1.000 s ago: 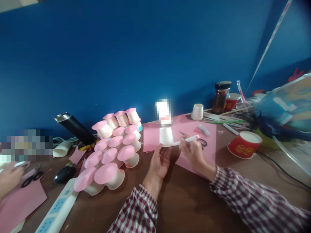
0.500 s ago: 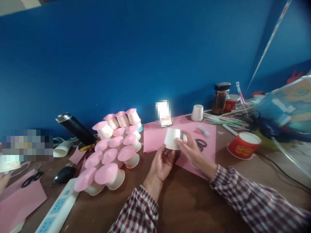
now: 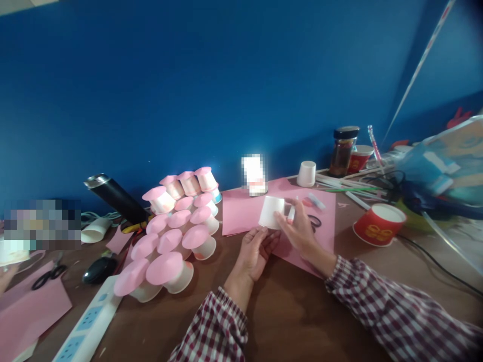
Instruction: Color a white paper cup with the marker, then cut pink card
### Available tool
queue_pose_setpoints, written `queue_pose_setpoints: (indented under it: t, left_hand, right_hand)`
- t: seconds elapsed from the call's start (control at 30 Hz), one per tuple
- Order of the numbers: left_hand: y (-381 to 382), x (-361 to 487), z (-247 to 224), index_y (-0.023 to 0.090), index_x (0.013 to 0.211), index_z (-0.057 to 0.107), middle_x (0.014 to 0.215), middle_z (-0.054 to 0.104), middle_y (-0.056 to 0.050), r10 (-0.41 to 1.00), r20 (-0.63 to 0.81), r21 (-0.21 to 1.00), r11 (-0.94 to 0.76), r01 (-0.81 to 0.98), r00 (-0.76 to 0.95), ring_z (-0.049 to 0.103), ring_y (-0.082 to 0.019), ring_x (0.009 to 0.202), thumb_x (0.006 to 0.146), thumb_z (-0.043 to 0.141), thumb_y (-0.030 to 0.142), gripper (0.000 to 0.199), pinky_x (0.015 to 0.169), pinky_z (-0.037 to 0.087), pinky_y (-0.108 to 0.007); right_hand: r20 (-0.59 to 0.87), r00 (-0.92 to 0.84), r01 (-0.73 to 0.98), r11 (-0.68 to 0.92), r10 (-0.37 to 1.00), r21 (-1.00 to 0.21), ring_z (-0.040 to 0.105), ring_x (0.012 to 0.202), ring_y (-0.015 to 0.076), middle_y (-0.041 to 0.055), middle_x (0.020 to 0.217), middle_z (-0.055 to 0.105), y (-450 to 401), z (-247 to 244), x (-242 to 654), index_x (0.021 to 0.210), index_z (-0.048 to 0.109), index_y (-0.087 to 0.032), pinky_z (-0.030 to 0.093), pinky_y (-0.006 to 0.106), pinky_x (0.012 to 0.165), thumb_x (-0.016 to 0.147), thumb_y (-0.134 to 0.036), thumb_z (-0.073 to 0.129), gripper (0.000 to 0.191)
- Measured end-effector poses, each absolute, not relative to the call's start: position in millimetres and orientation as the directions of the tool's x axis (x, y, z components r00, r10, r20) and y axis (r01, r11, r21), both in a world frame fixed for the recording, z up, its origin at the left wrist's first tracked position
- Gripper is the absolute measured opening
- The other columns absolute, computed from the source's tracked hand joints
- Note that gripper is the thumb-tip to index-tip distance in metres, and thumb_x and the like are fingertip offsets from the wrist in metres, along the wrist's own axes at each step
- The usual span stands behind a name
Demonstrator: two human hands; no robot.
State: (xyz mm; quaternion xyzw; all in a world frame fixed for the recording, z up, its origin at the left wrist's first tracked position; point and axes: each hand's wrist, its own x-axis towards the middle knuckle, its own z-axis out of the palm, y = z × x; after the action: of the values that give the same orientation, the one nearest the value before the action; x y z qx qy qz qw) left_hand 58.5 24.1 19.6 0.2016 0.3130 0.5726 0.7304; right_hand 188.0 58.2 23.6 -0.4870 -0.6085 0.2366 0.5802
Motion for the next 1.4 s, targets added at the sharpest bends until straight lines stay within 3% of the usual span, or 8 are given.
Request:
queue_pose_setpoints:
  t: [0.2, 0.27, 0.33, 0.43, 0.5, 0.6, 0.83, 1.4]
  left_hand:
    - [25.7, 55.7, 17.8, 0.012, 0.078, 0.063, 0.079, 0.071, -0.006, 0.962, -0.251, 0.63, 0.243, -0.737, 0.102, 0.07, -0.019, 0.079, 0.068, 0.076, 0.017, 0.017, 0.07, 0.056, -0.023]
    - [28.2, 52.9, 17.2, 0.012, 0.077, 0.064, 0.081, 0.071, -0.006, 0.962, -0.268, 0.616, 0.205, -0.761, 0.042, 0.07, -0.018, 0.08, 0.069, 0.074, 0.016, 0.014, 0.07, 0.057, -0.023]
    - [31.6, 49.6, 16.5, 0.012, 0.077, 0.065, 0.083, 0.072, -0.006, 0.957, -0.289, 0.606, 0.167, -0.777, -0.02, 0.07, -0.017, 0.081, 0.071, 0.072, 0.015, 0.009, 0.07, 0.057, -0.022]
    - [35.9, 45.7, 15.6, 0.012, 0.075, 0.065, 0.083, 0.072, -0.007, 0.954, -0.288, 0.608, 0.113, -0.786, -0.085, 0.07, -0.016, 0.081, 0.073, 0.069, 0.013, 0.004, 0.069, 0.056, -0.021]
    - [37.0, 44.4, 14.9, 0.012, 0.074, 0.065, 0.082, 0.072, -0.006, 0.959, -0.264, 0.616, 0.083, -0.783, -0.106, 0.07, -0.016, 0.081, 0.072, 0.069, 0.012, 0.004, 0.069, 0.056, -0.021]
    - [36.2, 44.6, 14.1, 0.013, 0.072, 0.065, 0.08, 0.072, -0.005, 0.967, -0.233, 0.628, 0.067, -0.775, -0.105, 0.07, -0.017, 0.083, 0.07, 0.071, 0.013, 0.007, 0.071, 0.055, -0.021]
    - [33.9, 48.1, 14.7, 0.013, 0.071, 0.065, 0.074, 0.07, -0.004, 0.968, -0.222, 0.642, 0.055, -0.765, -0.117, 0.069, -0.013, 0.073, 0.066, 0.075, 0.016, 0.012, 0.072, 0.055, -0.022]
    - [32.7, 48.4, 13.8, 0.012, 0.072, 0.066, 0.075, 0.07, -0.003, 0.979, -0.192, 0.66, 0.076, -0.747, -0.07, 0.067, -0.012, 0.071, 0.068, 0.076, 0.019, 0.013, 0.074, 0.054, -0.023]
  right_hand:
    - [0.464, 0.17, 0.233, 0.422, 0.87, -0.876, 0.061, 0.095, 0.0221, 0.0107, 0.11, 0.061, 60.2, 21.0, 186.8, 0.117, 0.044, -0.021, 0.054, 0.036, 0.073, 0.08, -0.038, 0.064, 0.045]
    - [0.498, 0.221, 0.18, 0.467, 0.839, -0.866, 0.061, 0.098, 0.0215, 0.0102, 0.112, 0.06, 59.5, 21.7, 185.5, 0.115, 0.046, -0.022, 0.053, 0.037, 0.077, 0.085, -0.036, 0.059, 0.036]
    - [0.527, 0.259, 0.135, 0.51, 0.81, -0.85, 0.062, 0.091, 0.0193, 0.008, 0.102, 0.064, 55.8, 23.4, 183.8, 0.112, 0.048, -0.022, 0.053, 0.037, 0.078, 0.091, -0.035, 0.05, 0.025]
    - [0.557, 0.178, 0.082, 0.552, 0.811, -0.83, 0.06, 0.068, 0.0158, 0.0027, 0.078, 0.063, 45.7, 24.9, 182.1, 0.119, 0.049, -0.022, 0.053, 0.032, 0.064, 0.096, -0.032, 0.04, 0.027]
    - [0.613, 0.064, 0.14, 0.601, 0.788, -0.787, 0.06, 0.066, 0.0162, 0.0027, 0.075, 0.063, 39.4, 24.5, 182.2, 0.119, 0.054, -0.022, 0.052, 0.031, 0.062, 0.095, -0.031, 0.041, 0.028]
    - [0.693, -0.031, 0.302, 0.668, 0.72, -0.68, 0.062, 0.073, 0.0188, 0.0062, 0.084, 0.066, 35.3, 23.4, 183.1, 0.1, 0.064, -0.02, 0.053, 0.031, 0.065, 0.091, -0.028, 0.05, 0.019]
    - [0.673, -0.018, 0.505, 0.588, 0.74, -0.633, 0.06, 0.062, 0.0149, 0.0031, 0.074, 0.065, 41.5, 22.3, 181.6, 0.086, 0.058, -0.019, 0.048, 0.024, 0.053, 0.09, -0.026, 0.049, 0.012]
    - [0.646, 0.015, 0.502, 0.553, 0.763, -0.665, 0.06, 0.062, 0.0149, 0.0022, 0.074, 0.066, 44.2, 13.1, 179.3, 0.088, 0.059, -0.02, 0.045, 0.023, 0.053, 0.09, -0.028, 0.049, 0.013]
